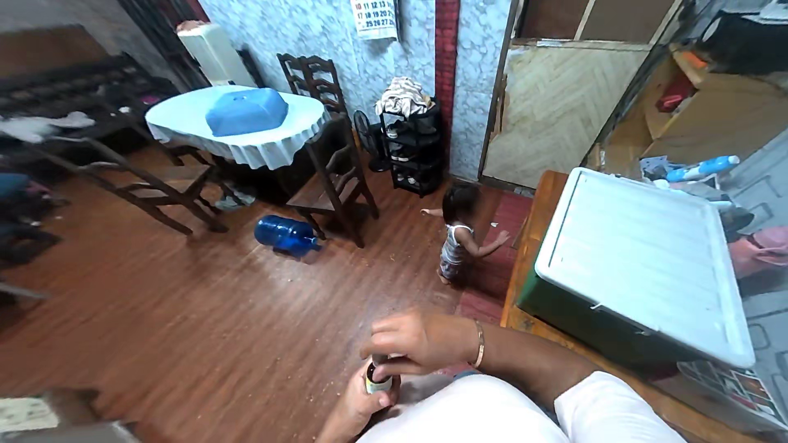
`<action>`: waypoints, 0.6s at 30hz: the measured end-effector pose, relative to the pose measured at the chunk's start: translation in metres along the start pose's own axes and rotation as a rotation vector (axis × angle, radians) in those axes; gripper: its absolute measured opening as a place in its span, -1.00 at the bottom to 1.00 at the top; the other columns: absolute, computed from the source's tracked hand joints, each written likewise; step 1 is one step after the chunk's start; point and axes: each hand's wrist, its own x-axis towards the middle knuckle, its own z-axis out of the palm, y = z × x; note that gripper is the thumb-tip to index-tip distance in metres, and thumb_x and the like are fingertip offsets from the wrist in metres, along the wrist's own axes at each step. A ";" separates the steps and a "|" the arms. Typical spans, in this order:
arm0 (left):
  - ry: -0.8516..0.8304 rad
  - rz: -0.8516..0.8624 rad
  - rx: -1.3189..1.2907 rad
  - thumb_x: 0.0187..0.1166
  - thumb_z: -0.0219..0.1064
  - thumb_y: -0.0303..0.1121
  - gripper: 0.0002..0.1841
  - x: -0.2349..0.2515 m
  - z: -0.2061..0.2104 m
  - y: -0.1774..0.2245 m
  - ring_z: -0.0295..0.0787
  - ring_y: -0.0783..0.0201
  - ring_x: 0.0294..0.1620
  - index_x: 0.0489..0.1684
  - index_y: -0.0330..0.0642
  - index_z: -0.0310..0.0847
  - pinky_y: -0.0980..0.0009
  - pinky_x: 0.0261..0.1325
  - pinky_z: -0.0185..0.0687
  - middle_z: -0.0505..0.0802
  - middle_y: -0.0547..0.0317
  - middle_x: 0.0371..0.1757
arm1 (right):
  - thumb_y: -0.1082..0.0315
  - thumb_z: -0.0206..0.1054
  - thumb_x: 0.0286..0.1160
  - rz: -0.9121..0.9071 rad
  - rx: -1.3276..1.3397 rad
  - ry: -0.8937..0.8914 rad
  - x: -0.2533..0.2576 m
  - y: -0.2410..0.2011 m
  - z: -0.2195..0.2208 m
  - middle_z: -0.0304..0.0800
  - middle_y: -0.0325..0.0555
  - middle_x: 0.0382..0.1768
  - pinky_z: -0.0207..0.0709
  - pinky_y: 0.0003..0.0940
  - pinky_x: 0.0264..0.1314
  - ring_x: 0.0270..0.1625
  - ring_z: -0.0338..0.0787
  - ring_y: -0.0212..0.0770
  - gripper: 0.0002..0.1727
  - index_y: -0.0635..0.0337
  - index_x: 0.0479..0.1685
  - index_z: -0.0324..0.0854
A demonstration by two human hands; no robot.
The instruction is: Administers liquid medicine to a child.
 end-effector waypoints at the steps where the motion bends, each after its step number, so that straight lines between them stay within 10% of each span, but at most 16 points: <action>1: 0.023 0.012 -0.002 0.11 0.64 0.24 -0.46 -0.001 0.001 0.001 0.80 0.61 -0.28 0.03 0.25 0.75 0.58 -0.14 0.75 0.90 0.53 -0.25 | 0.32 0.46 0.54 -0.014 -0.058 -0.026 0.001 -0.004 0.004 0.75 0.05 -0.27 0.72 -0.24 -0.14 -0.21 0.80 -0.08 -0.78 0.31 -0.03 0.72; 8: -0.012 0.091 0.031 0.29 0.43 0.34 -0.40 -0.007 0.004 0.009 0.80 0.66 0.03 0.23 0.25 0.66 0.60 0.20 0.70 0.91 0.60 0.00 | 0.27 0.51 0.48 -0.119 -0.211 -0.048 0.002 -0.002 0.017 0.70 -0.04 -0.34 0.63 -0.22 -0.37 -0.30 0.76 -0.09 -0.83 0.17 -0.31 0.73; 18: 0.117 0.092 0.011 0.53 0.38 0.12 -0.70 -0.009 0.010 0.000 0.77 0.70 -0.10 0.11 0.36 0.77 0.64 0.09 0.69 0.90 0.63 -0.12 | 0.19 0.61 0.37 0.004 0.037 -0.140 -0.002 0.006 0.018 0.72 0.03 -0.16 0.69 -0.17 -0.26 -0.22 0.77 -0.08 -0.67 0.16 0.01 0.79</action>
